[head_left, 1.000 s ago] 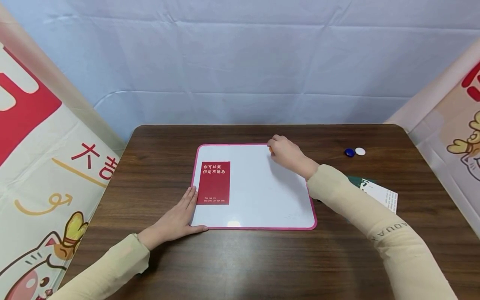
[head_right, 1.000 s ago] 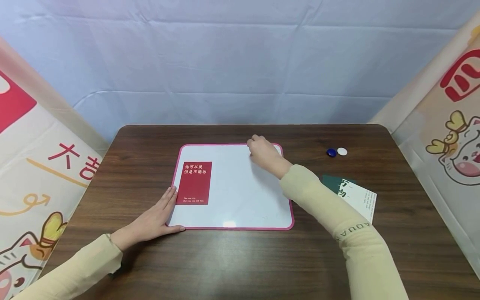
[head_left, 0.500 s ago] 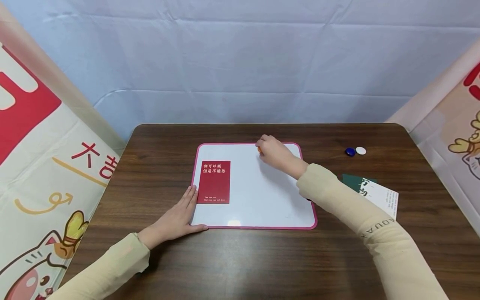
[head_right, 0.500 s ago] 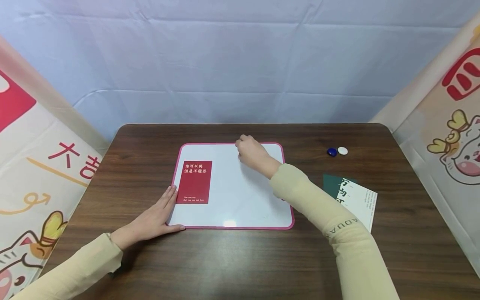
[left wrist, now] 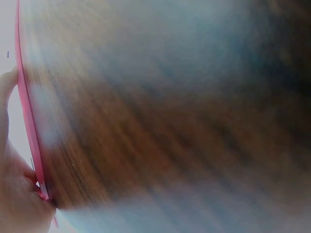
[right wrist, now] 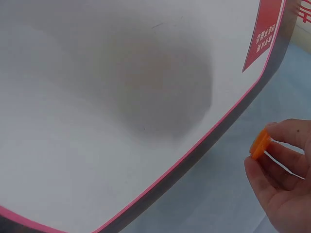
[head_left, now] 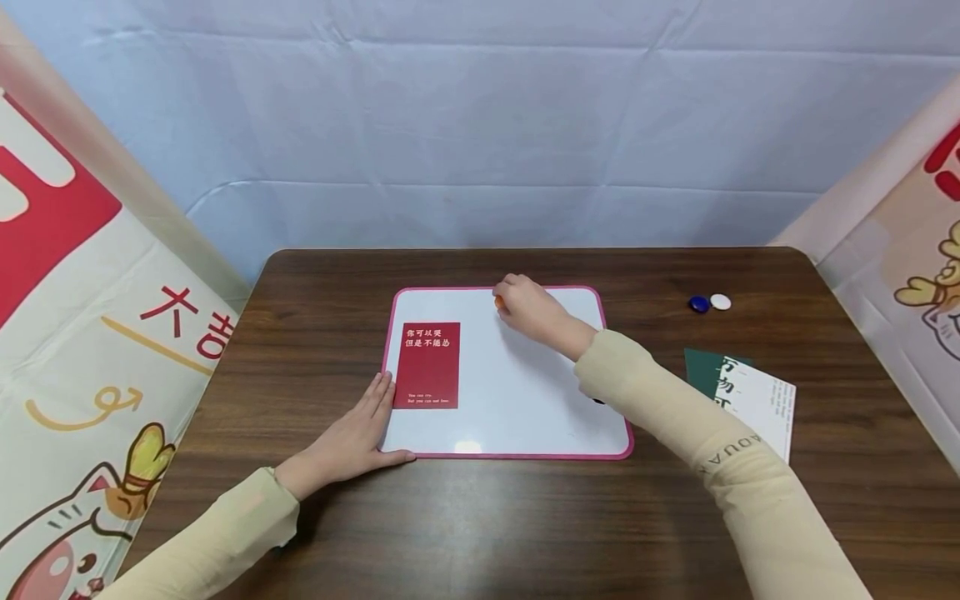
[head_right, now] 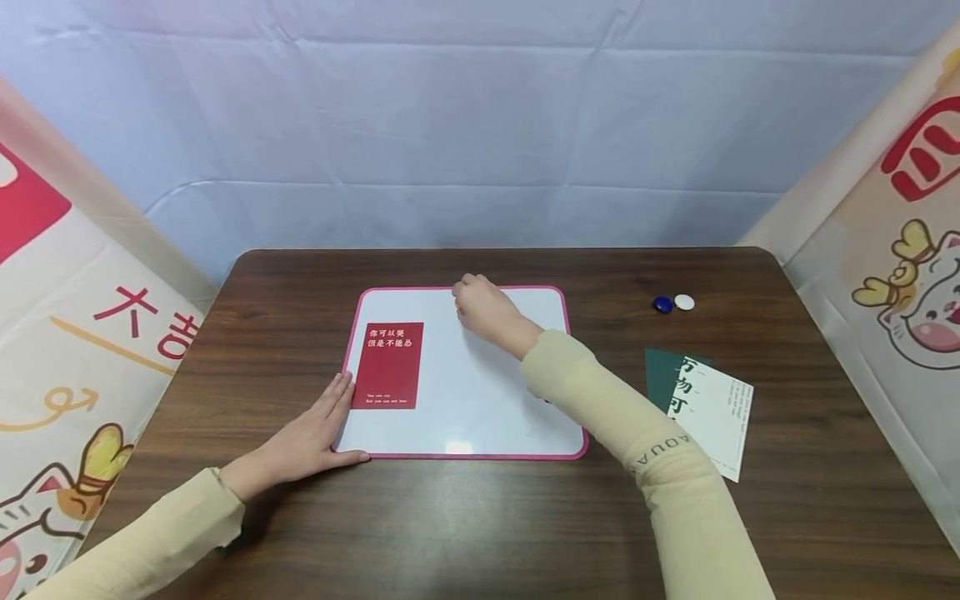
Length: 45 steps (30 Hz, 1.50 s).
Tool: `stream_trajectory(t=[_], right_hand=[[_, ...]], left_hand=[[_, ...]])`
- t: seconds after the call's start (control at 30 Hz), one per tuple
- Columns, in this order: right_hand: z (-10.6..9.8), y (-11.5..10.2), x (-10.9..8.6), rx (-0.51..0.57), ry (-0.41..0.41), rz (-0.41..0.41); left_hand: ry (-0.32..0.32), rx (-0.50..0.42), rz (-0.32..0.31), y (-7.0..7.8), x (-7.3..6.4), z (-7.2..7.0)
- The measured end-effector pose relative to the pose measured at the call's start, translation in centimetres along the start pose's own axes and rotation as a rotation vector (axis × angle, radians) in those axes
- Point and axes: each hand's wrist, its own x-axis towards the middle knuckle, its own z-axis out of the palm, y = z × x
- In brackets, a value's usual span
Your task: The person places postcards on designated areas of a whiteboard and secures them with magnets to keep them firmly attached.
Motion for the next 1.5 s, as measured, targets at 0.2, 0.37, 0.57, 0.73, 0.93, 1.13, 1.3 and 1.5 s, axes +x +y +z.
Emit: stream_trajectory(t=[0.2,0.37,0.57,0.73,0.93,1.13,1.3,1.5], right_hand=[[0.2,-0.7,0.4,0.009,-0.002,-0.003],[0.5,-1.3,0.7,0.015,-0.006,-0.006],[1.0,-2.0,1.2,0.002,-0.009,-0.014],[1.3,-2.4,1.5,0.011,0.0,-0.034],[1.5,-2.9,2.0,0.033,0.006,-0.047],[1.7,-3.6,2.5,0.055,0.005,-0.038],[2.0,-4.3,2.9,0.061,-0.002,-0.042],[2.4,-5.1,3.5,0.058,-0.001,-0.049]], left_hand=[[0.0,-0.001,-0.002,0.0,0.0,0.1],[-0.003,0.005,0.0,-0.1,0.1,0.1],[0.006,-0.005,0.0,-0.2,0.1,0.1],[0.0,-0.012,0.003,-0.2,0.0,0.2],[-0.008,-0.015,-0.003,-0.1,0.0,0.0],[-0.004,-0.01,-0.001,-0.1,0.1,0.0],[-0.003,-0.018,-0.004,0.0,0.1,-0.1],[-0.006,-0.007,-0.007,0.0,0.1,0.0]])
